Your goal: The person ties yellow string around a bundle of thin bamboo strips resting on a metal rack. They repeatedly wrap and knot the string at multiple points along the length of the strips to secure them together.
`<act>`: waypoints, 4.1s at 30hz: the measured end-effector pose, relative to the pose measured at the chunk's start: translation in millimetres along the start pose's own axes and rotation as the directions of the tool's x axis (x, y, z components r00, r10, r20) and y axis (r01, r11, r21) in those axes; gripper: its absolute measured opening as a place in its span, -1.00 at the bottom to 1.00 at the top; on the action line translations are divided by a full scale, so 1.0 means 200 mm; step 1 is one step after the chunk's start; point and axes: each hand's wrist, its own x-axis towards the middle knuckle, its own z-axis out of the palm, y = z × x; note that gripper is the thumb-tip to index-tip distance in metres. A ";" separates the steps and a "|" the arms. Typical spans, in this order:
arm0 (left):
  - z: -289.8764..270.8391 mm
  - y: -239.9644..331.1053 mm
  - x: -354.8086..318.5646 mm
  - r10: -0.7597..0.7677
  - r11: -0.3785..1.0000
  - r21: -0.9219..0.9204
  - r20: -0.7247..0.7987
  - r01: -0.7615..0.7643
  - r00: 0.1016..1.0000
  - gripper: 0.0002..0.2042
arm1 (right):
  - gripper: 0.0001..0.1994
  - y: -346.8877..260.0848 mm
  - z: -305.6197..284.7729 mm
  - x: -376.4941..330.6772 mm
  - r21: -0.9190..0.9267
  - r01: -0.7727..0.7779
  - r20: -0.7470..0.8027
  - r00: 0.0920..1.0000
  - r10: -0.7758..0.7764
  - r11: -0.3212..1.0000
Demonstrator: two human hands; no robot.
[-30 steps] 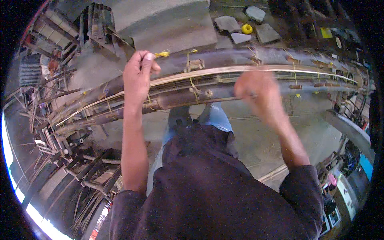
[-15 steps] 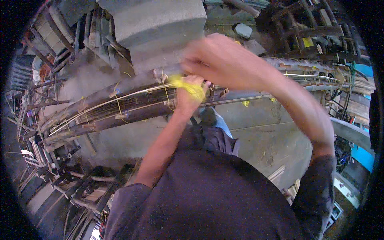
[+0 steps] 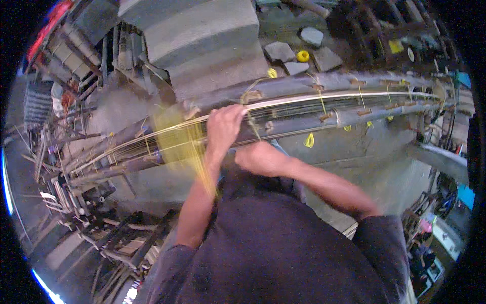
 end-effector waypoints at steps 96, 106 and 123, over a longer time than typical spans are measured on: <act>-0.22 -0.78 0.50 -0.293 0.625 -0.513 0.544 0.589 0.786 -0.53 | -0.77 -0.42 0.47 0.56 0.056 -0.120 -0.104 0.987 0.125 0.991; -0.99 -1.31 0.22 0.044 0.994 -0.108 0.297 -0.012 0.954 -0.58 | -0.66 -0.81 0.95 1.05 0.928 -0.286 0.080 0.776 0.625 0.237; -0.79 -1.24 -0.49 0.165 0.980 -0.082 -0.154 -0.179 0.974 -0.92 | -0.60 -0.30 -0.04 1.83 0.233 -0.563 -0.215 0.765 0.607 0.793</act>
